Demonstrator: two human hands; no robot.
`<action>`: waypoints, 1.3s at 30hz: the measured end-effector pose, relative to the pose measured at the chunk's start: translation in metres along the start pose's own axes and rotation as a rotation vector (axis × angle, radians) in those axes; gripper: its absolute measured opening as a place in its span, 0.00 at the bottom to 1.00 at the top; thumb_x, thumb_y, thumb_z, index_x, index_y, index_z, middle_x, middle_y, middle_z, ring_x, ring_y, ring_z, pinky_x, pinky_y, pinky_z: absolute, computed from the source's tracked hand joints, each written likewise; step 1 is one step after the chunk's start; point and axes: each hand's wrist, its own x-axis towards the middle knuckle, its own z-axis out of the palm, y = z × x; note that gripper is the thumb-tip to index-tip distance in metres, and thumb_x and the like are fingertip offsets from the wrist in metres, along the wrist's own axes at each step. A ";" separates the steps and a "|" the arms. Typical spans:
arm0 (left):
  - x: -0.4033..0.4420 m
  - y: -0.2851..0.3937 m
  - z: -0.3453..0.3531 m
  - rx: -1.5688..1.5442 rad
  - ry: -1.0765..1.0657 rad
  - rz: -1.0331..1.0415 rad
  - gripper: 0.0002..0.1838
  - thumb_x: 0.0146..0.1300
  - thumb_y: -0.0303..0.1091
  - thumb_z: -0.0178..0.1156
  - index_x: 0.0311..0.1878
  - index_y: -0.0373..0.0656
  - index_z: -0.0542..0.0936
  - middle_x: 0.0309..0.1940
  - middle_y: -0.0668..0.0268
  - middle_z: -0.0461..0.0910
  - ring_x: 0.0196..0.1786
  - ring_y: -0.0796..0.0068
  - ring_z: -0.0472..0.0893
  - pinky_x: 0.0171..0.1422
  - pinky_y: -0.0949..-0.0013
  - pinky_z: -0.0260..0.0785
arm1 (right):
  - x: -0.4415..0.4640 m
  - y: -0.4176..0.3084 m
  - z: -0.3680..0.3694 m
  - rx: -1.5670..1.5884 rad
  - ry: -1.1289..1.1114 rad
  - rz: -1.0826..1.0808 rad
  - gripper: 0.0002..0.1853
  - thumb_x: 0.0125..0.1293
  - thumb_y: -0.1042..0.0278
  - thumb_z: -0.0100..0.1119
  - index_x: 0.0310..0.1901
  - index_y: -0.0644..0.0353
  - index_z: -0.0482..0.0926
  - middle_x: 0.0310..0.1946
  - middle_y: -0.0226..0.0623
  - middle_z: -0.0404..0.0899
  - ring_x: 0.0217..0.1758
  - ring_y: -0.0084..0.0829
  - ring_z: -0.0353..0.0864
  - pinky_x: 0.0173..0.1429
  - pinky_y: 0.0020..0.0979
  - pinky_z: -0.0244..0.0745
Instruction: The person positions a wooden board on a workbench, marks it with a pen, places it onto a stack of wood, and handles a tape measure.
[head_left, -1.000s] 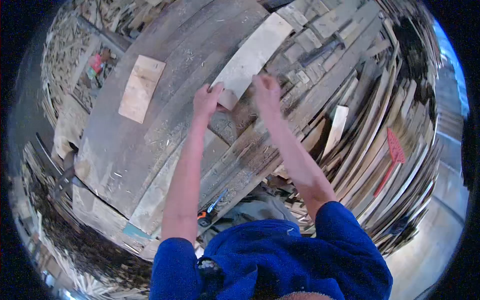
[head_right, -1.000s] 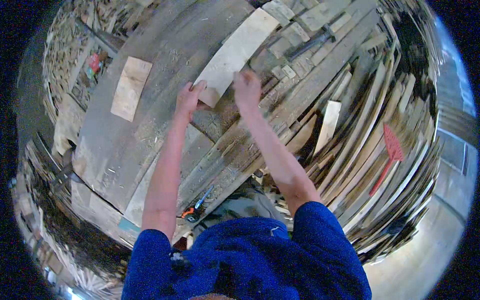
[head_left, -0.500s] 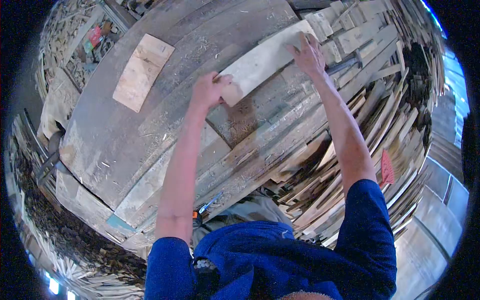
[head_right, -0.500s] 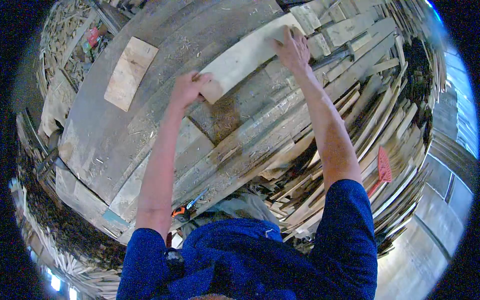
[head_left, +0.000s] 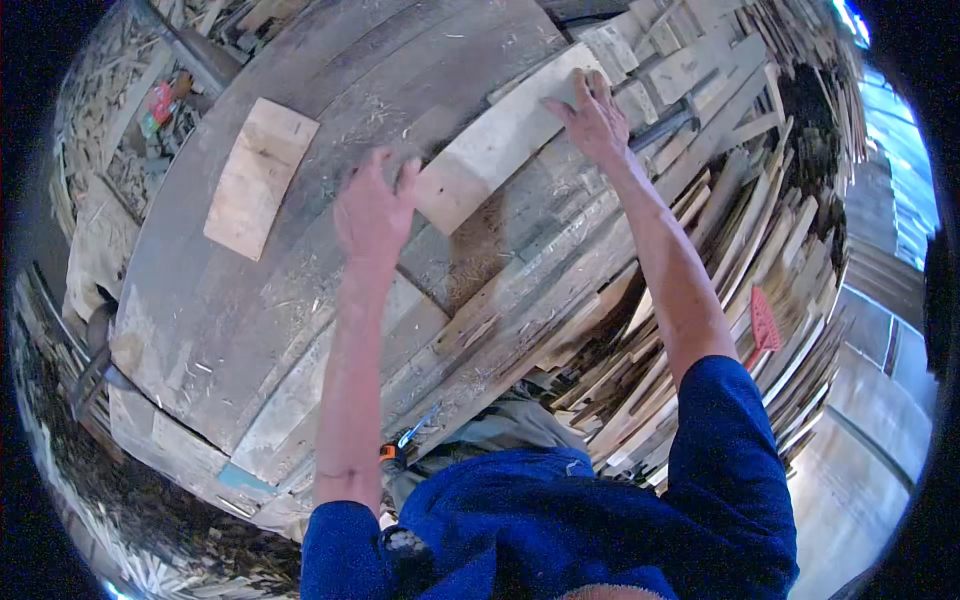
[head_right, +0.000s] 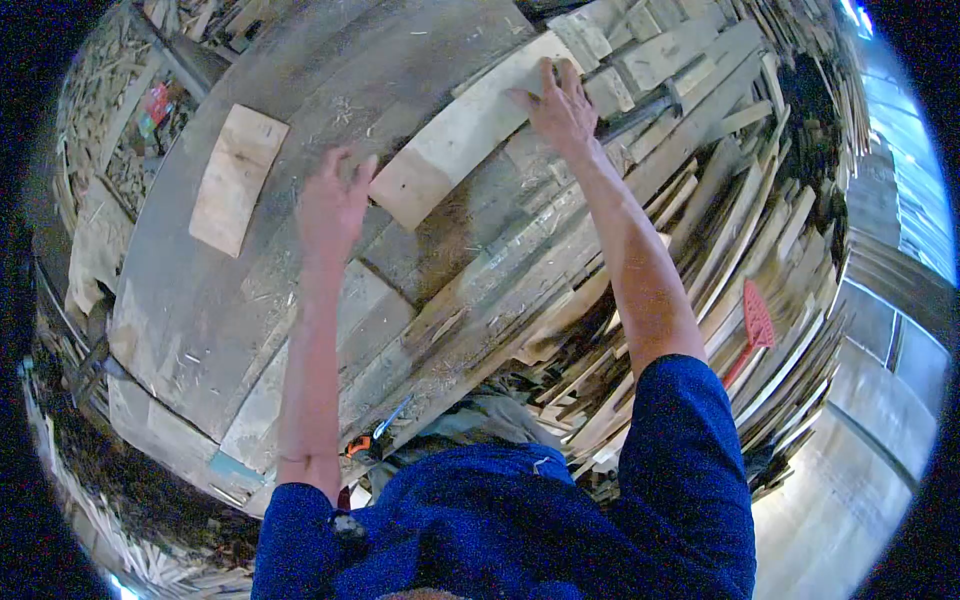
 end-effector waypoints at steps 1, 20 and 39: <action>0.002 0.004 0.003 -0.003 -0.005 0.009 0.28 0.62 0.51 0.69 0.61 0.46 0.81 0.50 0.51 0.85 0.53 0.48 0.84 0.59 0.53 0.76 | 0.000 0.000 -0.002 0.029 -0.013 0.001 0.48 0.70 0.26 0.50 0.80 0.52 0.56 0.81 0.53 0.52 0.80 0.53 0.61 0.76 0.49 0.64; -0.002 0.032 0.070 0.207 -0.041 0.509 0.47 0.49 0.41 0.78 0.75 0.60 0.69 0.73 0.70 0.64 0.73 0.53 0.64 0.72 0.39 0.58 | 0.022 0.007 -0.006 -0.005 -0.082 0.045 0.52 0.65 0.20 0.52 0.74 0.63 0.66 0.75 0.56 0.62 0.75 0.55 0.68 0.74 0.50 0.68; -0.015 0.031 0.080 0.134 -0.015 0.490 0.44 0.50 0.35 0.76 0.73 0.53 0.70 0.72 0.69 0.64 0.74 0.53 0.62 0.71 0.39 0.57 | 0.028 0.007 -0.017 -0.034 -0.191 0.001 0.64 0.55 0.16 0.58 0.78 0.68 0.59 0.81 0.61 0.51 0.84 0.57 0.49 0.85 0.47 0.50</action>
